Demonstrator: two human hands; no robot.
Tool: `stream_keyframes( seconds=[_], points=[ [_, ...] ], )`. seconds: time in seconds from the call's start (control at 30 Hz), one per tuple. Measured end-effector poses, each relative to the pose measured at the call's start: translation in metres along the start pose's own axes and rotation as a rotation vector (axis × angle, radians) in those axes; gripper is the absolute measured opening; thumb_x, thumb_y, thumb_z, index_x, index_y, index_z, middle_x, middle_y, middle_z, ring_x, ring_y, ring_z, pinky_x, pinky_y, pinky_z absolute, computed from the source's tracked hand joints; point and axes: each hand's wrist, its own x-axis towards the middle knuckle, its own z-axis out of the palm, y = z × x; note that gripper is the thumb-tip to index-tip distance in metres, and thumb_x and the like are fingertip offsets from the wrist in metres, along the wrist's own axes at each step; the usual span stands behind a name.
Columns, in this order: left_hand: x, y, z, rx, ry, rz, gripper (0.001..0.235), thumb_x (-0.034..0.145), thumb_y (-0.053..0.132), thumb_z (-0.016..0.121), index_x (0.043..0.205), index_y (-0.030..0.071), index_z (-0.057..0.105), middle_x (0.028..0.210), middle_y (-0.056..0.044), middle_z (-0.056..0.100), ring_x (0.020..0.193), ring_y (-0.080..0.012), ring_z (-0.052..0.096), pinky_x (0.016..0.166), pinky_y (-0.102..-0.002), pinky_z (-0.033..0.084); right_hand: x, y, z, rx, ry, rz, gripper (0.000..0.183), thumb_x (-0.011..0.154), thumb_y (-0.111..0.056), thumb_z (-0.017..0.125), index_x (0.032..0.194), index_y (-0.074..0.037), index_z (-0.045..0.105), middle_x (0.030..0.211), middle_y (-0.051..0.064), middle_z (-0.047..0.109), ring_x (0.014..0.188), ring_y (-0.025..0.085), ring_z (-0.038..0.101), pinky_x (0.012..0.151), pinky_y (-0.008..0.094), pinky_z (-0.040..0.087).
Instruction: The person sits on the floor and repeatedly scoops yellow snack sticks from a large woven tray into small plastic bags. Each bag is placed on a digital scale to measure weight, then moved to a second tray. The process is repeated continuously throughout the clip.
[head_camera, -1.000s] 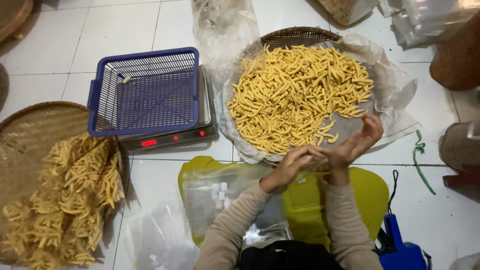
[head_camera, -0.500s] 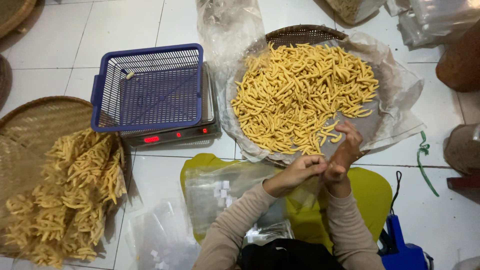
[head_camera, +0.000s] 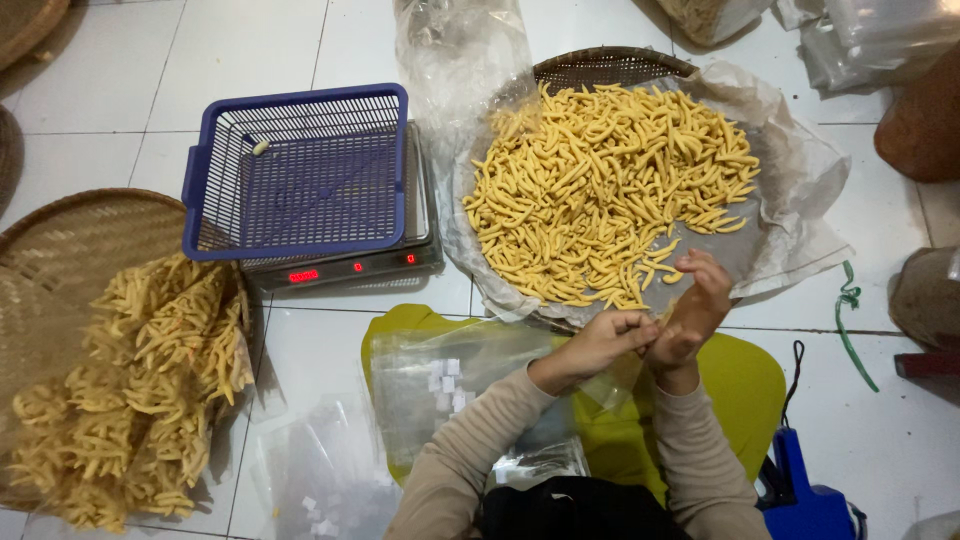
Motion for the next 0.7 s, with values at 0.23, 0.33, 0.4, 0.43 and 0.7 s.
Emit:
stream_keyframes(
  seconds=[0.23,0.33,0.4,0.43,0.7],
  points=[
    [-0.006,0.023,0.009,0.128,-0.092,0.102,0.053,0.100,0.026,0.072,0.138,0.004,0.043,0.128,-0.001,0.051,0.123,-0.0154,0.051,0.104,-0.030,0.048,0.006,0.001,-0.001,-0.096,0.108,-0.001,0.055,0.113,-0.051,0.031,0.127,-0.002,0.052,0.117,0.014,0.056,0.105,0.025,0.057,0.100,0.042,0.048],
    [-0.012,0.049,0.016,0.260,-0.100,0.080,0.060,0.095,0.014,0.071,0.147,0.006,0.042,0.135,-0.002,0.049,0.130,-0.0183,0.051,0.107,-0.033,0.049,0.008,-0.012,-0.003,-0.221,0.182,0.098,0.042,0.116,-0.038,0.036,0.127,0.000,0.052,0.119,0.014,0.054,0.104,0.025,0.055,0.094,0.038,0.050],
    [-0.015,0.061,0.019,0.386,-0.034,0.104,0.048,0.096,0.005,0.065,0.142,0.004,0.051,0.130,-0.005,0.056,0.124,-0.0199,0.057,0.104,-0.033,0.052,0.012,-0.017,-0.004,-0.295,0.188,0.148,0.032,0.118,-0.027,0.039,0.128,0.001,0.052,0.121,0.014,0.052,0.099,0.023,0.056,0.090,0.036,0.053],
    [-0.017,0.065,0.020,0.464,0.024,0.139,0.040,0.096,0.002,0.060,0.136,0.002,0.058,0.126,-0.008,0.063,0.118,-0.0207,0.063,0.101,-0.033,0.054,0.013,-0.017,-0.006,-0.291,0.190,0.228,0.031,0.117,-0.024,0.039,0.128,0.002,0.052,0.118,0.013,0.054,0.094,0.021,0.055,0.083,0.034,0.051],
    [-0.026,0.084,0.022,0.962,0.382,0.308,0.021,0.097,-0.001,0.061,0.117,0.000,0.068,0.106,-0.019,0.073,0.099,-0.0339,0.071,0.086,-0.040,0.056,-0.029,-0.005,0.002,-0.455,-0.012,0.099,0.025,0.116,-0.013,0.046,0.103,0.002,0.061,0.086,0.015,0.062,0.070,0.023,0.057,0.062,0.036,0.048]
  ],
)
